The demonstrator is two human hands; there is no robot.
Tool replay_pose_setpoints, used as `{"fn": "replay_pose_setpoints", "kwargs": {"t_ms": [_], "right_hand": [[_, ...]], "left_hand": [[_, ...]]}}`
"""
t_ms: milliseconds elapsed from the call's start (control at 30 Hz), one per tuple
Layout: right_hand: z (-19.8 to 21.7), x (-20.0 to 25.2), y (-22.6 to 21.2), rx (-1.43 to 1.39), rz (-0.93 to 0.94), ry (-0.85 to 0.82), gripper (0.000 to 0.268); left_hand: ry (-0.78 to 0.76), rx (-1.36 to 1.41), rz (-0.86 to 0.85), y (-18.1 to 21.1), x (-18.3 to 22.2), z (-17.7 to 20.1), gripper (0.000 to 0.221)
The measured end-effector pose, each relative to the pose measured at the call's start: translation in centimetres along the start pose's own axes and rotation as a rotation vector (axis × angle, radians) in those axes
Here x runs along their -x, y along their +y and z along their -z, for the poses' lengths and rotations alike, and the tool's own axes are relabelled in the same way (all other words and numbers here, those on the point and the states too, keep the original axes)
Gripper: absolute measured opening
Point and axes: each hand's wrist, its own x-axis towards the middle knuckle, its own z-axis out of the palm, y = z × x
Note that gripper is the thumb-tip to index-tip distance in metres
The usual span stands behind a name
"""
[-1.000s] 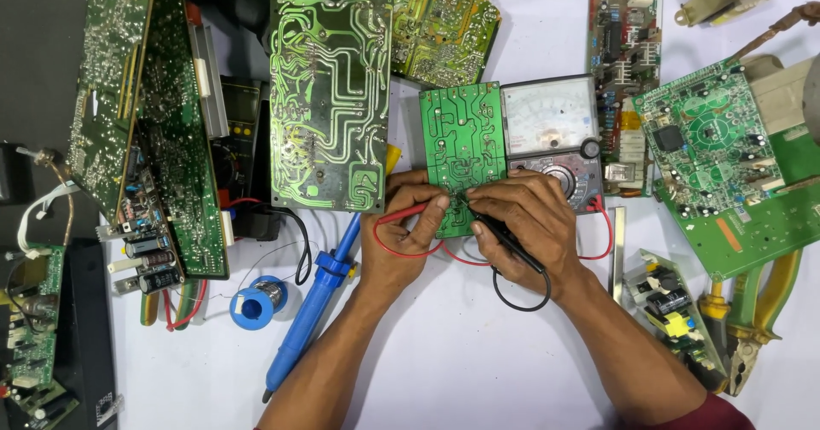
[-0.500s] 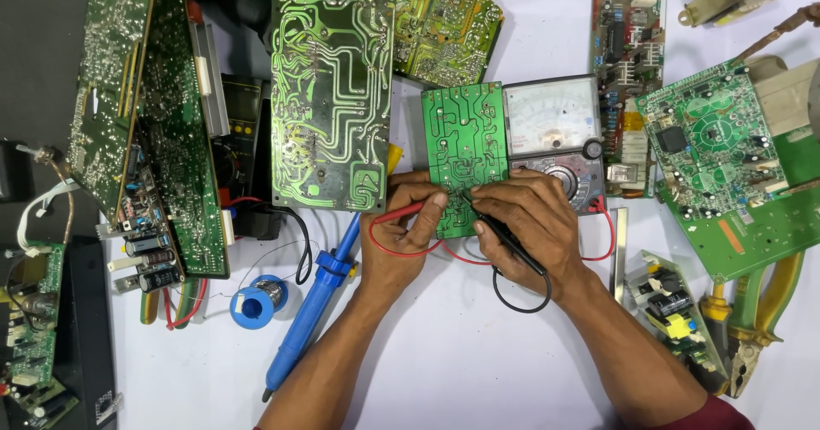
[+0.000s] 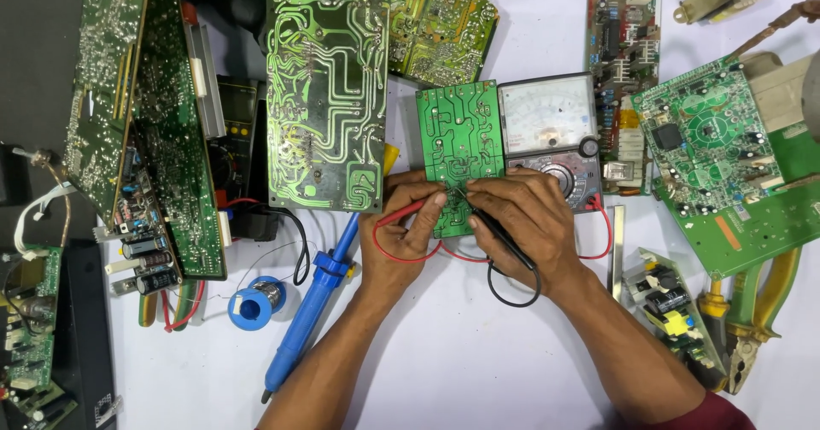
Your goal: Testing a circuit board with a multimeter and using a soldering iron and desoldering pump to remove components.
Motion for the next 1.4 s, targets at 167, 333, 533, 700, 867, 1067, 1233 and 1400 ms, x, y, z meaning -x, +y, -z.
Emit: {"fn": "replay_pose_setpoints", "kwargs": {"t_ms": [167, 333, 533, 700, 867, 1067, 1233, 1400], "right_hand": [[-0.1, -0.3, -0.2, 0.080, 0.041, -0.004, 0.015], [0.0, -0.4, -0.5, 0.091, 0.062, 0.050, 0.015], [0.7, -0.7, -0.8, 0.085, 0.127, 0.039, 0.013], [1.5, -1.0, -1.1, 0.191, 0.125, 0.128, 0.016], [3.6, -1.3, -1.1, 0.360, 0.141, 0.004, 0.019], [8.5, 0.6, -3.2, 0.583, -0.004, -0.420, 0.036], [13.3, 3.6, -6.3, 0.018, -0.606, -0.099, 0.023], [17.4, 11.3, -3.4, -0.541, -1.041, 0.620, 0.023]], "left_hand": [[0.009, -0.054, -0.131, -0.6, 0.0, -0.1, 0.010], [0.037, -0.206, -0.342, -0.2, 0.1, -1.1, 0.010], [0.096, -0.366, -0.464, 0.0, 1.1, -2.0, 0.009], [0.154, -0.675, -0.644, 2.0, 1.5, -1.4, 0.011], [-0.060, -0.744, -0.740, 2.5, 3.5, -2.2, 0.012], [-0.752, -0.985, -0.512, 5.3, 7.3, 2.3, 0.075], [-0.489, -0.832, -0.418, 7.3, 10.4, 7.7, 0.053], [0.065, -1.037, -0.330, 2.7, 13.5, 10.0, 0.032]]}}
